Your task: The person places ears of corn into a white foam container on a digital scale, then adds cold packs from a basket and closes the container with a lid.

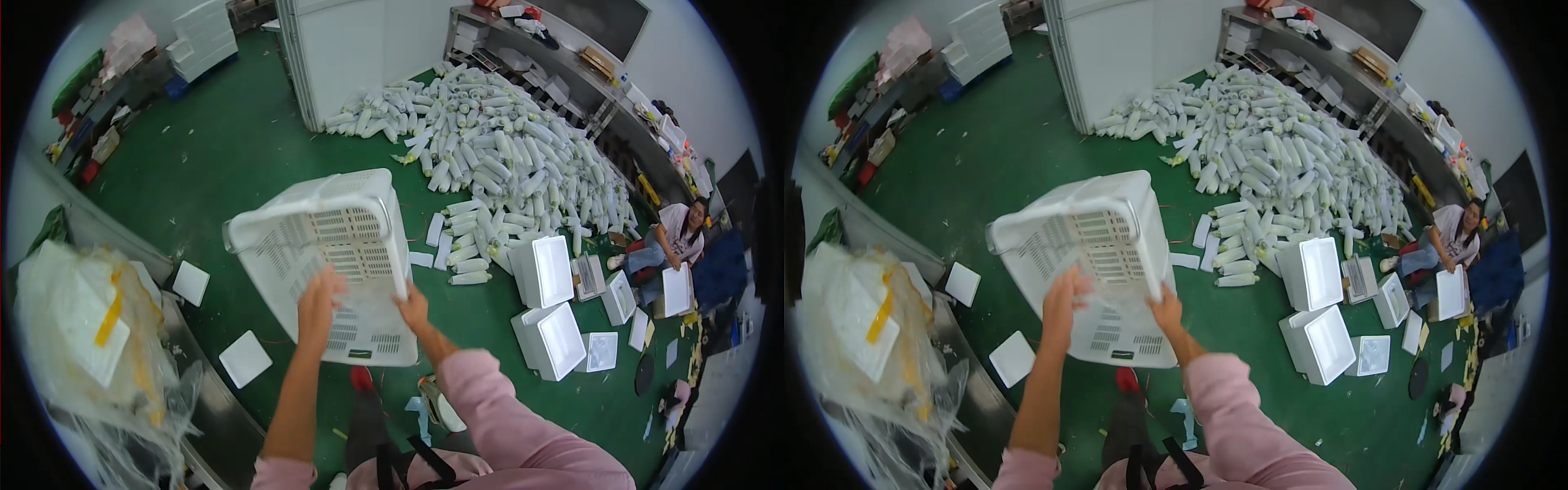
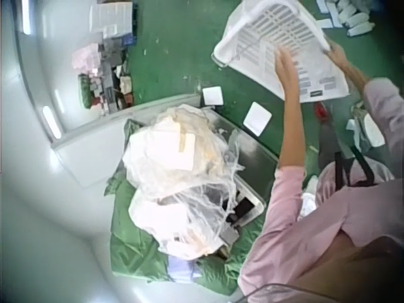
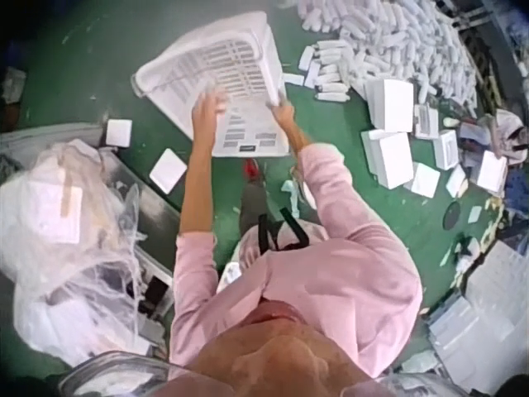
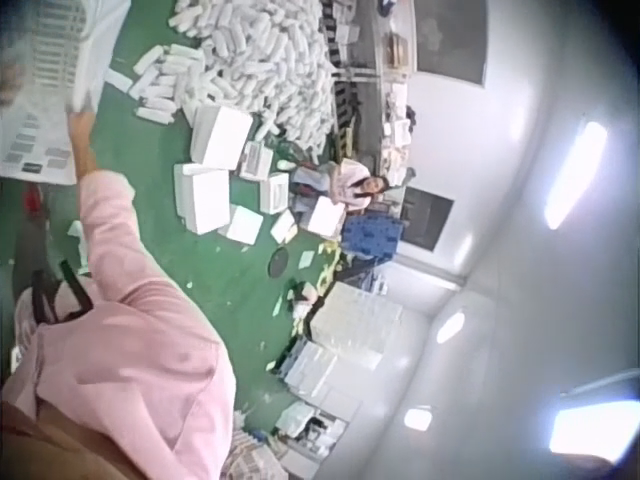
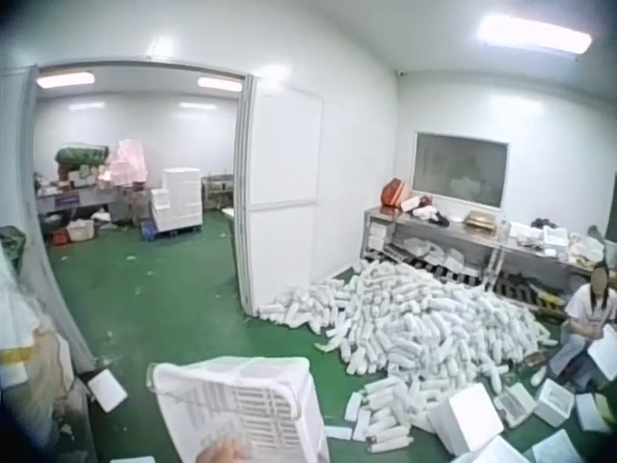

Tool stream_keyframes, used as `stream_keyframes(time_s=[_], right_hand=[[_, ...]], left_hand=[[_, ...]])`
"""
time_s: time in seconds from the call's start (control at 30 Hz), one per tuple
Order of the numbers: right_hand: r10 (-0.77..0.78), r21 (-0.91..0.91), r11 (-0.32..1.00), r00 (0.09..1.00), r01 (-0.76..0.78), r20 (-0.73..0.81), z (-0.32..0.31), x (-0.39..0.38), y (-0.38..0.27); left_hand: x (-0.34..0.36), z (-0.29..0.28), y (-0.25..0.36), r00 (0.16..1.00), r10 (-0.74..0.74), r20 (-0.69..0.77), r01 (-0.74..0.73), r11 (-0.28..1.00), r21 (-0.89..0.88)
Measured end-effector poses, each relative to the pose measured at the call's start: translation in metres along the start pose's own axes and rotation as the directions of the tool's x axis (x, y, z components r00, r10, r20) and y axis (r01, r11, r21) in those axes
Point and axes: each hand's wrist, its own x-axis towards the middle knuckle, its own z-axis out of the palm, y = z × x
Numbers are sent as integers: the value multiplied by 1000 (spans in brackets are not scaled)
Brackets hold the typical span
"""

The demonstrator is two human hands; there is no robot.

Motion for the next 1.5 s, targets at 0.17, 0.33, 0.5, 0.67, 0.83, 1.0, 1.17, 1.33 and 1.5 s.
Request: stream_keyframes(time_s=[0.17,0.33,0.5,0.67,0.83,1.0,1.17,1.33,1.5], right_hand=[[140,-358,932,968,-57,209,36,95,-69],[276,-307,936,902,-174,333,-16,25,-37],[915,-647,383,366,-659,170,-70,-164,36],[988,-683,126,28,-720,153,-73,-249,18],[894,-588,442,283,-677,346,28,-161,32],[719,-361,686,517,-631,464,153,96,-8],[764,380,349,494,-857,415,231,316,-131],[739,353,280,435,-893,515,308,330,-142],[880,150,221,263,-964,394,374,331,-141]], left_hand=[[-95,-101,-87,949,-275,-156,261,960,-105],[-213,-214,-329,800,-548,-242,580,811,81],[-184,-282,-354,862,-505,43,348,651,675],[-48,-267,-246,413,-861,-297,824,492,-281],[67,-282,-196,475,-832,-286,800,544,-252],[163,-292,-150,580,-736,-349,724,662,-193],[267,-338,-115,593,-699,-401,544,714,-440],[369,-386,-104,549,-774,-317,685,633,-359],[509,-491,-156,569,-804,-172,760,594,-263]])
